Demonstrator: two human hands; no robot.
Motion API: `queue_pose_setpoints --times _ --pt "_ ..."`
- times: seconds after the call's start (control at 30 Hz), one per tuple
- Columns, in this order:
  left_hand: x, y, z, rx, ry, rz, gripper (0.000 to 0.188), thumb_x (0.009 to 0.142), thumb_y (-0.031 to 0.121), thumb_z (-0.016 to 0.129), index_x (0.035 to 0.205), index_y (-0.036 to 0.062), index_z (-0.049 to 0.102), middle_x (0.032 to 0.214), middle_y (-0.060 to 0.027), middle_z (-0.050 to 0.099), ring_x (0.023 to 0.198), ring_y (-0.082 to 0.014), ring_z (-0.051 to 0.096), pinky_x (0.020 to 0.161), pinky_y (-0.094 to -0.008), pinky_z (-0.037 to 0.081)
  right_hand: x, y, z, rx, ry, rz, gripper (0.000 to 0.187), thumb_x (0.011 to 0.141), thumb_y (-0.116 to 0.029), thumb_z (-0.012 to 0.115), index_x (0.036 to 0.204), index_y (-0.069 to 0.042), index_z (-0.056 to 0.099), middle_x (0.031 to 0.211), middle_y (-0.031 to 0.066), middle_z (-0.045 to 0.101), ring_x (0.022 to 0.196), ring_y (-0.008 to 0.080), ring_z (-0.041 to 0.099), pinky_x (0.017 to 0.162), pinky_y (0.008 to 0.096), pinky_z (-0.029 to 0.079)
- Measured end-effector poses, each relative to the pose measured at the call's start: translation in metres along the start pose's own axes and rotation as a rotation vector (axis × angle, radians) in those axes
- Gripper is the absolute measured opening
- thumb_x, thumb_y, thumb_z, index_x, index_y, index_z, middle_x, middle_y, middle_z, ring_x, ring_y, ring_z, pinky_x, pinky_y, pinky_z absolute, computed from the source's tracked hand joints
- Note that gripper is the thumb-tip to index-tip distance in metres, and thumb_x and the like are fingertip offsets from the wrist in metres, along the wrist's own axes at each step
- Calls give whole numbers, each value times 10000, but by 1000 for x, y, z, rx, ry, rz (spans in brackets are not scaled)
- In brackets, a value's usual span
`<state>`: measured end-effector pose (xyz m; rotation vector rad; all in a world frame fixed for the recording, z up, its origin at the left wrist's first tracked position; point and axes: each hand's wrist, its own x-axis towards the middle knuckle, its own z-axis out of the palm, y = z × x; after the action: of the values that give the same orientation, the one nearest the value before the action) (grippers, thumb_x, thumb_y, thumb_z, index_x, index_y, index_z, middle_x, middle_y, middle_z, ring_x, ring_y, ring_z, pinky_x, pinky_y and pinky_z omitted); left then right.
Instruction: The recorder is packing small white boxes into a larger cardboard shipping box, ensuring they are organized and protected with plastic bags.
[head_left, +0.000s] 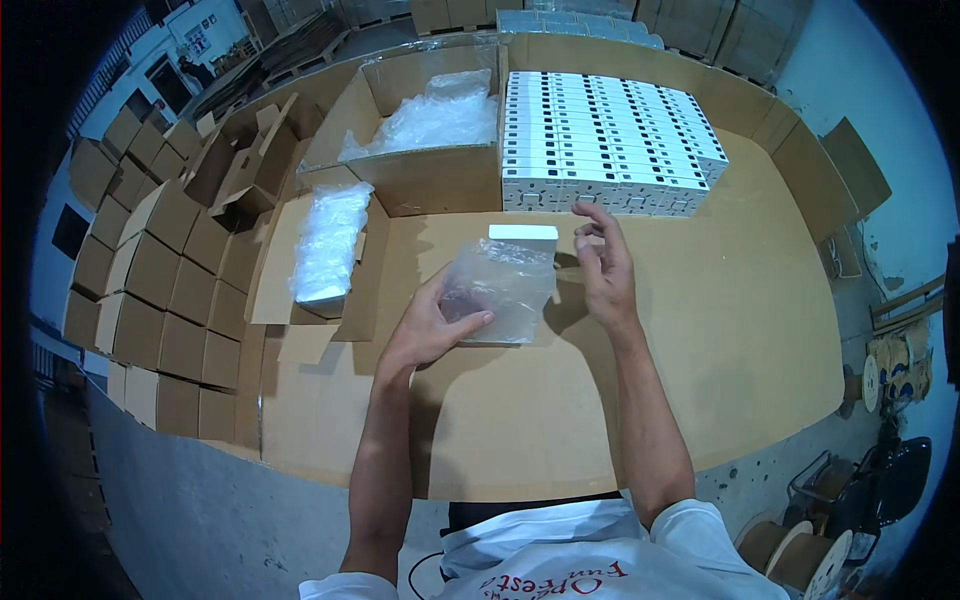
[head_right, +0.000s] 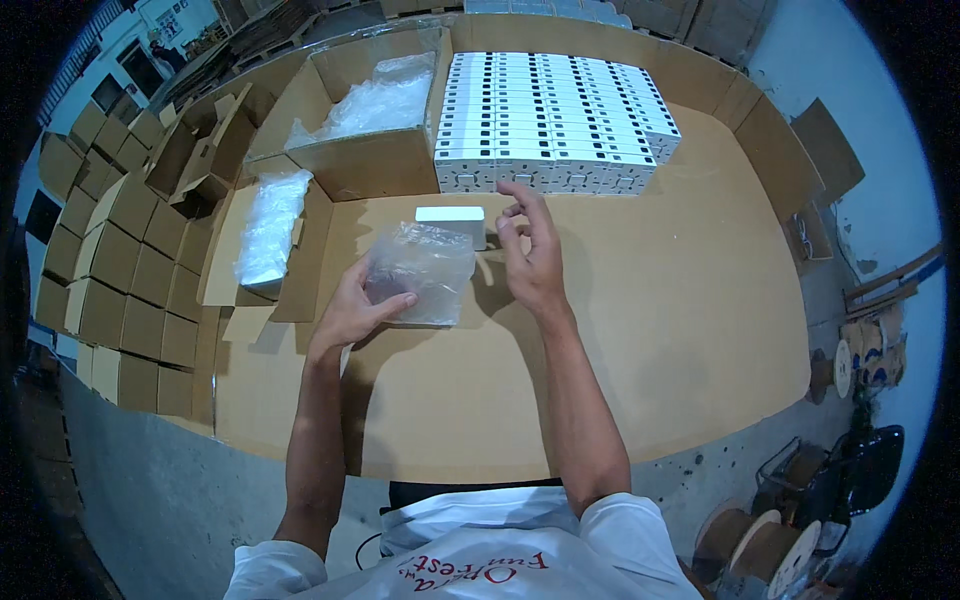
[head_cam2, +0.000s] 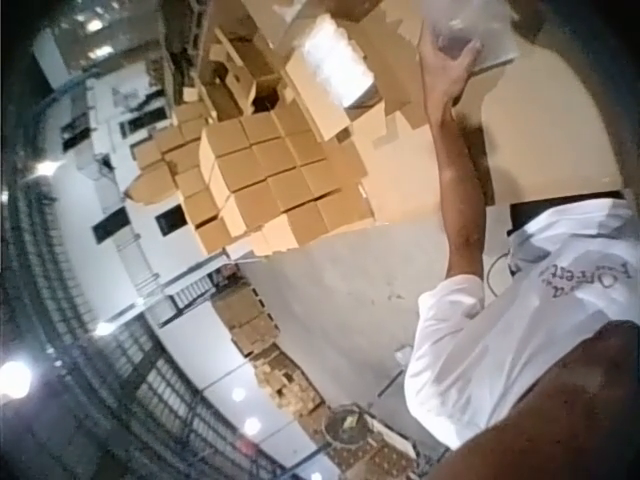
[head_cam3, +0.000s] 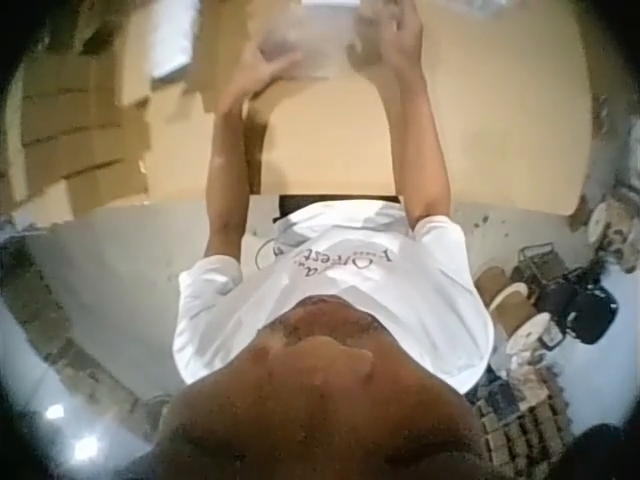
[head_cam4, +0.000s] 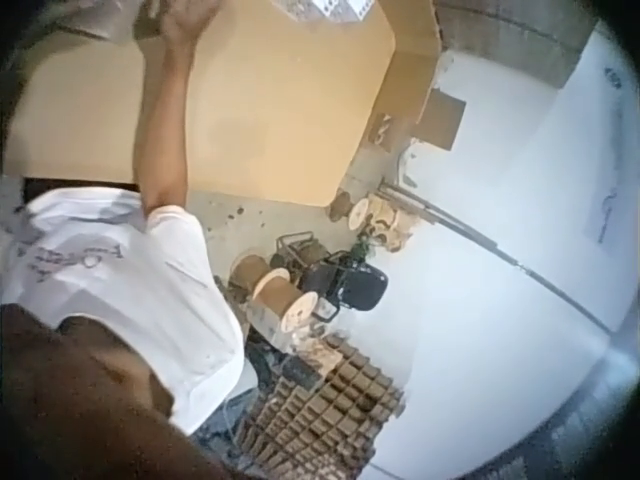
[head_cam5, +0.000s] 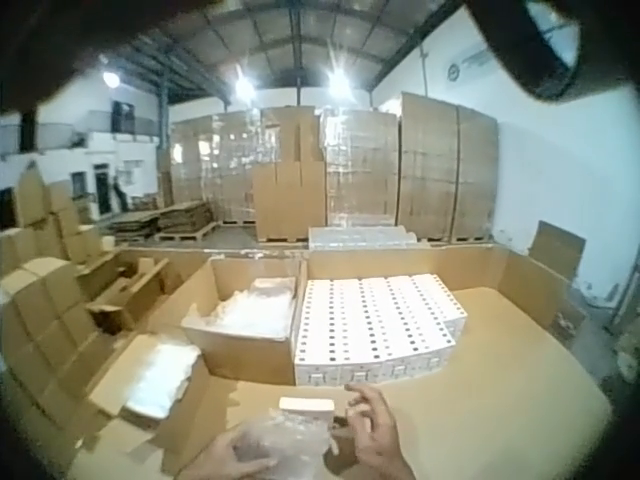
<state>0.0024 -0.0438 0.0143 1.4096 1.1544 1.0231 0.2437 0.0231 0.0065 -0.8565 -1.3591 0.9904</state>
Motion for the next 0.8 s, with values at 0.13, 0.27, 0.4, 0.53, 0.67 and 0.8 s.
queue_pose_setpoints --times 0.13,0.27,0.4,0.53,0.67,0.8 --pt "3 -4 -2 -20 -20 24 692 814 62 790 1416 -3 456 1143 -71 639 1029 -143 608 927 -312 507 -4 10 12 -335 -82 -75 441 859 24 634 1285 -86 589 1262 95 611 1057 234 571 817 354 514" --pt "6 1 -4 -21 -43 -8 661 817 65 790 1394 -9 478 1141 -72 642 1029 -142 608 926 -313 508 -4 26 10 -574 -133 -318 462 821 58 655 1260 -70 592 1142 124 654 1035 302 604 824 373 539" --pt "6 -2 -7 30 -50 8 593 825 73 783 1349 -10 518 1103 -64 655 1005 -143 616 912 -315 515 -5 28 14 -543 -19 -267 401 825 74 665 1199 -62 609 1054 123 662 918 248 646 752 352 559" --pt "8 -7 -5 76 -68 -38 551 828 75 777 1319 -13 540 1065 -63 668 974 -141 624 898 -318 521 0 31 8 -52 180 -59 250 903 42 642 1115 -22 524 1054 133 628 831 182 670 663 315 586" --pt "7 -8 -4 91 -54 -48 525 828 71 773 1297 -13 554 1044 -64 672 960 -136 626 895 -320 521 1 21 -2 394 135 58 237 940 -10 634 1085 -11 447 1060 120 602 862 196 683 687 313 611" --pt "8 -9 -3 96 -58 -38 517 824 70 772 1288 -9 560 1004 -51 675 942 -135 625 887 -322 521 -2 14 -4 475 3 25 249 923 -20 668 1084 -19 478 1011 100 614 835 164 666 708 294 584"
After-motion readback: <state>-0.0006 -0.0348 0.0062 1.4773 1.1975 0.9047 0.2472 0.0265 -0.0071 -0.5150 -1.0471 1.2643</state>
